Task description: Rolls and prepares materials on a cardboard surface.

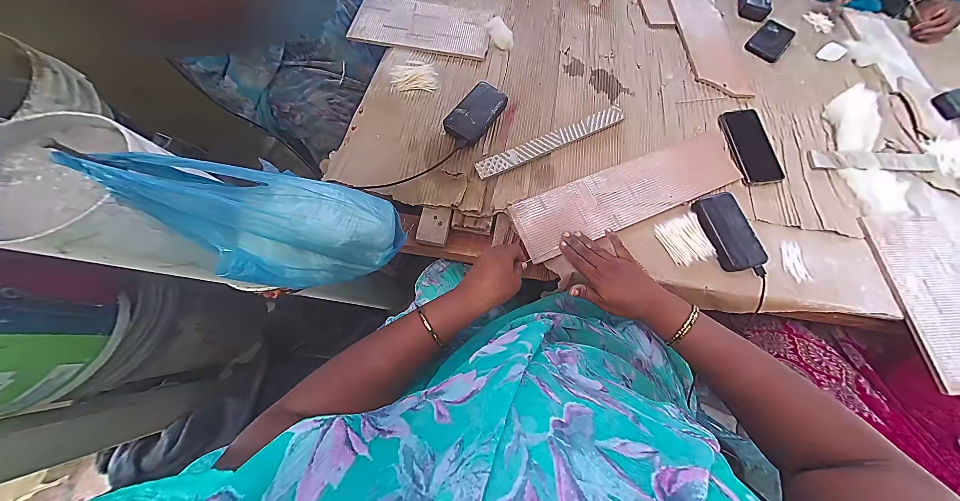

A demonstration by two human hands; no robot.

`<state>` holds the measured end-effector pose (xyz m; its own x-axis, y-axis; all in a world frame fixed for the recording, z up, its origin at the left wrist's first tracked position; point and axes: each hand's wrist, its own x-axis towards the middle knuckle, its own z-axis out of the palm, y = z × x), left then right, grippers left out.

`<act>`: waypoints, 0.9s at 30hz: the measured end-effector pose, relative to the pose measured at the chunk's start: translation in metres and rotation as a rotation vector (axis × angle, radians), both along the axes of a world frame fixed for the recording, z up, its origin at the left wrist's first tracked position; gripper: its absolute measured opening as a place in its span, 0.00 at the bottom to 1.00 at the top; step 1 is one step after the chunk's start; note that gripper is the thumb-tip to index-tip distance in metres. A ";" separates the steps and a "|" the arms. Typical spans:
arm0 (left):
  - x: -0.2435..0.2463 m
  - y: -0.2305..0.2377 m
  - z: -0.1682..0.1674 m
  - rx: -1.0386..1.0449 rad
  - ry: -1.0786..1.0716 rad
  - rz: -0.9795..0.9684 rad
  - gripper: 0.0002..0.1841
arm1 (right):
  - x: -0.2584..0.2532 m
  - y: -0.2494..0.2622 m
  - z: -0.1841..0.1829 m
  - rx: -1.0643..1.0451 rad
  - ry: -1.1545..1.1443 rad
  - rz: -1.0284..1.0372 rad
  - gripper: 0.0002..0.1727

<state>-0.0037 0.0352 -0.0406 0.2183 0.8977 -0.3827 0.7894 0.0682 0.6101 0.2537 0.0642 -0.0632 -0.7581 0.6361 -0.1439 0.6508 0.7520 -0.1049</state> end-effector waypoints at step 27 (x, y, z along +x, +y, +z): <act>-0.013 0.009 0.004 -0.017 -0.025 -0.040 0.14 | -0.006 0.006 0.005 -0.060 0.052 0.137 0.44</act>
